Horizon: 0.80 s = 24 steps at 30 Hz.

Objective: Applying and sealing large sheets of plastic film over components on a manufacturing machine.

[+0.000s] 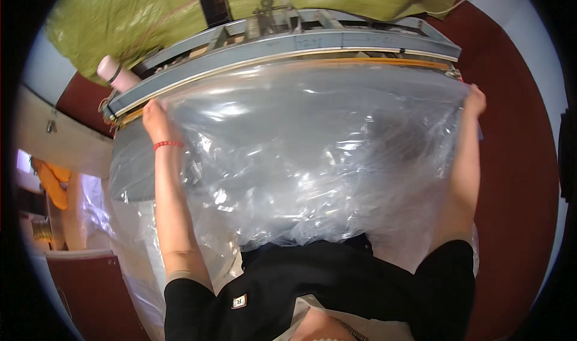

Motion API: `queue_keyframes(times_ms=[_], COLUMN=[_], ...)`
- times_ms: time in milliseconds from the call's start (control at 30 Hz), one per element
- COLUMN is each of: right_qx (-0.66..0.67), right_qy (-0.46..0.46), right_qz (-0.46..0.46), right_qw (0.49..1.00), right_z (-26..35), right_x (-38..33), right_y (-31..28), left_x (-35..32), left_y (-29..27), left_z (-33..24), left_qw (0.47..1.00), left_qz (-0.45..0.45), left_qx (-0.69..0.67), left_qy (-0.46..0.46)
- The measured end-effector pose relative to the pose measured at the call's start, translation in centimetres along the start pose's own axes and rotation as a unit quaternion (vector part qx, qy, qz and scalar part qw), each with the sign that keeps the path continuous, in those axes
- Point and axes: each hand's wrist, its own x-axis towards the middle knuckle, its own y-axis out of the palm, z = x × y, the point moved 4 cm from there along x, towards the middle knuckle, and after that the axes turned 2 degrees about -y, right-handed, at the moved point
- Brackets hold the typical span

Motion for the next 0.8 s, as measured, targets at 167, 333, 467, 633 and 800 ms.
queue_keyframes(times_ms=[167,333,467,633,800], right_qx=[0.12,0.262,0.189,0.143,0.315], right_qy=[-0.071,0.013,0.003,0.041,0.121], right_qz=[0.032,0.063,0.001,-0.027,0.02], right_qw=[0.99,0.963,0.982,0.989,0.941], right_z=[4.0,6.2,6.4,5.1,8.5], right_x=[-4.9,-4.6,-4.5,-3.5,-5.3], right_y=[7.6,11.8,11.6,11.2,9.8], left_x=[5.7,9.5,9.7,9.0,10.1], left_y=[-5.8,-5.9,-4.6,-3.7,-7.0], left_z=[6.3,8.1,8.4,7.1,7.6], left_qw=[0.911,0.958,0.966,0.938,0.899], left_qz=[-0.023,-0.032,-0.028,-0.052,-0.259], left_qx=[0.372,0.268,0.252,0.328,0.339], left_qy=[0.177,0.097,0.06,0.094,0.097])
